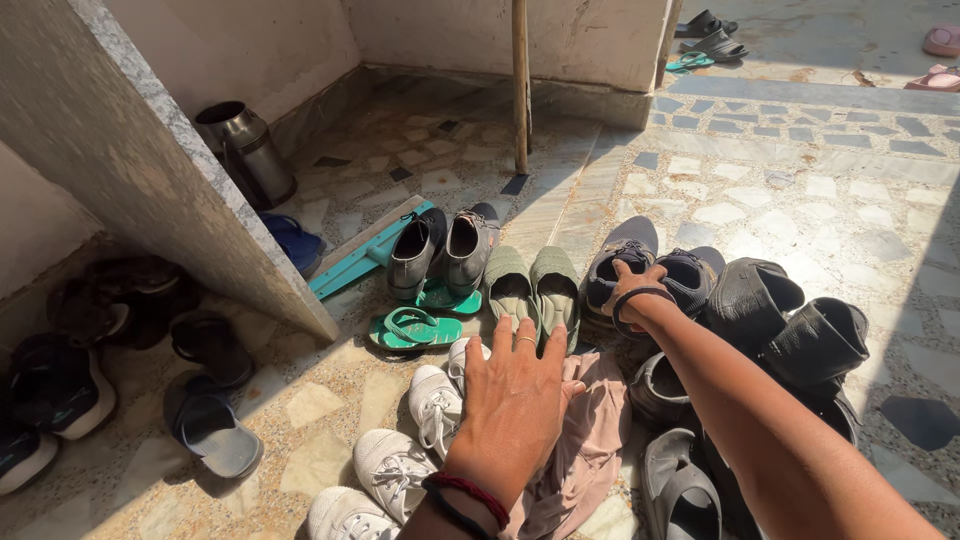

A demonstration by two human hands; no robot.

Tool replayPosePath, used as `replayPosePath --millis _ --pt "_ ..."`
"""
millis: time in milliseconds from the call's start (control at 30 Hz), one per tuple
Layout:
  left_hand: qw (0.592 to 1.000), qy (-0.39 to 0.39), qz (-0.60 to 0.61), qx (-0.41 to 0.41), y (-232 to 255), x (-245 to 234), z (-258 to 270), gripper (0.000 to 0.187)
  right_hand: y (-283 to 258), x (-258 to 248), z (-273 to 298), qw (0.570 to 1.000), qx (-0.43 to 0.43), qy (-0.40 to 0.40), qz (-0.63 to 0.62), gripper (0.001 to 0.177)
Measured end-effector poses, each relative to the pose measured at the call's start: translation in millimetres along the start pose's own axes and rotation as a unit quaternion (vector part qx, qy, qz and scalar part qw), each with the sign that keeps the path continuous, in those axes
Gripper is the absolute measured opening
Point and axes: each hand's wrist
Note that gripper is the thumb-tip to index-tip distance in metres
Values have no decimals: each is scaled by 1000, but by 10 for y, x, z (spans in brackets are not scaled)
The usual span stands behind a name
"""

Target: The person cleans a pair of white sneakers using a small brush. They scrub the laces and upper mesh of one shoe, then repeat the process on the second shoe. After cleaning, they place the shoes back with other footwear on the floor.

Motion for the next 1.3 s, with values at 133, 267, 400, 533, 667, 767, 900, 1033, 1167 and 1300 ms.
replayPosePath --millis 133,267,400,533,667,767,900,1033,1167,1300 --pt "1000 11 -10 -9 23 68 -89 66 -28 226 -265 994 13 21 105 97" --pt "1000 -6 -10 -25 -3 125 -74 67 18 326 -436 985 6 16 174 95" --pt "999 9 -11 -43 0 119 -98 64 122 374 -504 995 -39 29 82 81" --pt "999 5 -27 -35 71 75 -179 63 306 557 -763 987 -43 71 138 63" --pt "998 51 -21 -34 52 -80 -230 63 453 667 -827 978 -122 159 61 45" --pt "998 54 -13 -34 -60 -189 -112 61 547 470 -624 948 -213 172 162 35" --pt "992 105 -40 -48 -328 -336 62 54 214 -226 -373 950 -228 177 122 42" --pt "991 105 -28 -72 -633 -529 182 52 -386 -842 -20 935 -280 123 178 37" --pt "991 50 -69 -103 -782 -686 276 47 -1017 -1162 693 931 -308 95 171 36" --pt "984 55 -120 -123 -972 -850 437 57 -1448 -1047 1218 899 -424 51 98 42"
Point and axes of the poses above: each hand's wrist, its own z-axis away from the middle knuckle, its own x-axis out of the palm, y = z × x, and after that the axes turned 10 degrees about -z, right-handed
